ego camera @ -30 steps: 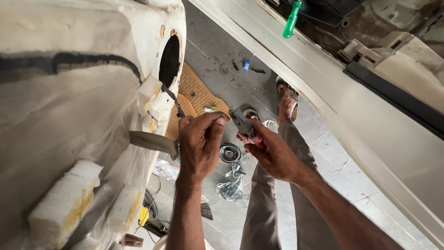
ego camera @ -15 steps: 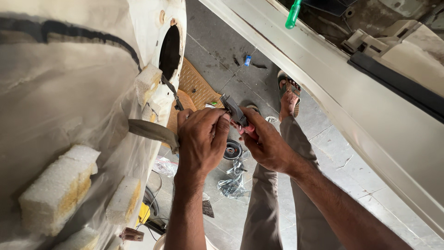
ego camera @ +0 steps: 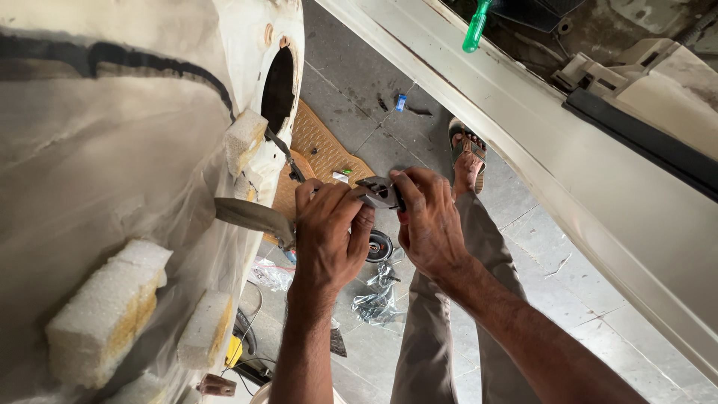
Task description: The person uses a screwdriver to remove screws from a car speaker mounted in the door panel. After detaching the speaker, they disconnect the wiring harness and use pliers to strip the insulation from the wires.
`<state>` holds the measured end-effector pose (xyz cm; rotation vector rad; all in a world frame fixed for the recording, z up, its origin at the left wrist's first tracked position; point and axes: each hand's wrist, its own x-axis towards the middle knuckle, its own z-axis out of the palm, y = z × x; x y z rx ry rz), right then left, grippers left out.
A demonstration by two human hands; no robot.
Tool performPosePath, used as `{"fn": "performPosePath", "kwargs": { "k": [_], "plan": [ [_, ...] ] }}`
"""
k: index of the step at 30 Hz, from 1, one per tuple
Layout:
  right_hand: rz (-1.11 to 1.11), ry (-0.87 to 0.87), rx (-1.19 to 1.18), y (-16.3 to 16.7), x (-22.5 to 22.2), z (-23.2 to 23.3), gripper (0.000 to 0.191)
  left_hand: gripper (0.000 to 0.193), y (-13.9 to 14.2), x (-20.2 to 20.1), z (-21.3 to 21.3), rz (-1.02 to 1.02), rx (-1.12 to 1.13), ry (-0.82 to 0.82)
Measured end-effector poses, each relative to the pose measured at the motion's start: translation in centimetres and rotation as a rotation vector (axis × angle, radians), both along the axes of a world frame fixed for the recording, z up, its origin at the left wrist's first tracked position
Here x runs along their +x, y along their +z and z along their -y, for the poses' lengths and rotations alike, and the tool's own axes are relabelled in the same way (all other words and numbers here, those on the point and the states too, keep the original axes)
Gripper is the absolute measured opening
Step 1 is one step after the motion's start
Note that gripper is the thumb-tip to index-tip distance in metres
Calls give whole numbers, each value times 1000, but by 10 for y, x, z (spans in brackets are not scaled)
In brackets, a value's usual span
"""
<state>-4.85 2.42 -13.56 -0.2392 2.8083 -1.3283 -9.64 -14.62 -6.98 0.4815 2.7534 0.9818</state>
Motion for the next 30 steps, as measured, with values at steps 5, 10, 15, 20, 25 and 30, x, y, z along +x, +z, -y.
{"fn": "performPosePath", "kwargs": {
  "k": [5, 10, 15, 20, 25, 30],
  "plan": [
    [-41, 25, -7, -5, -1, -2, 76, 21, -2, 1, 3, -4, 27, -10],
    [-26, 27, -15, -7, 0, 0, 72, 25, -2, 0, 2, -6, 11, -8],
    [25, 23, -68, -3, -7, 3, 59, 27, -3, -2, 1, 46, 49, 21],
    [472, 30, -374, 13, -18, 1, 38, 46, -14, -13, 4, 157, 266, 9],
    [448, 61, -560, 25, -31, 7, 37, 36, -30, -16, -2, 194, 455, 203],
    [562, 84, -551, 24, -40, 16, 30, 48, -36, -13, 2, 48, 461, 250]
  ]
}}
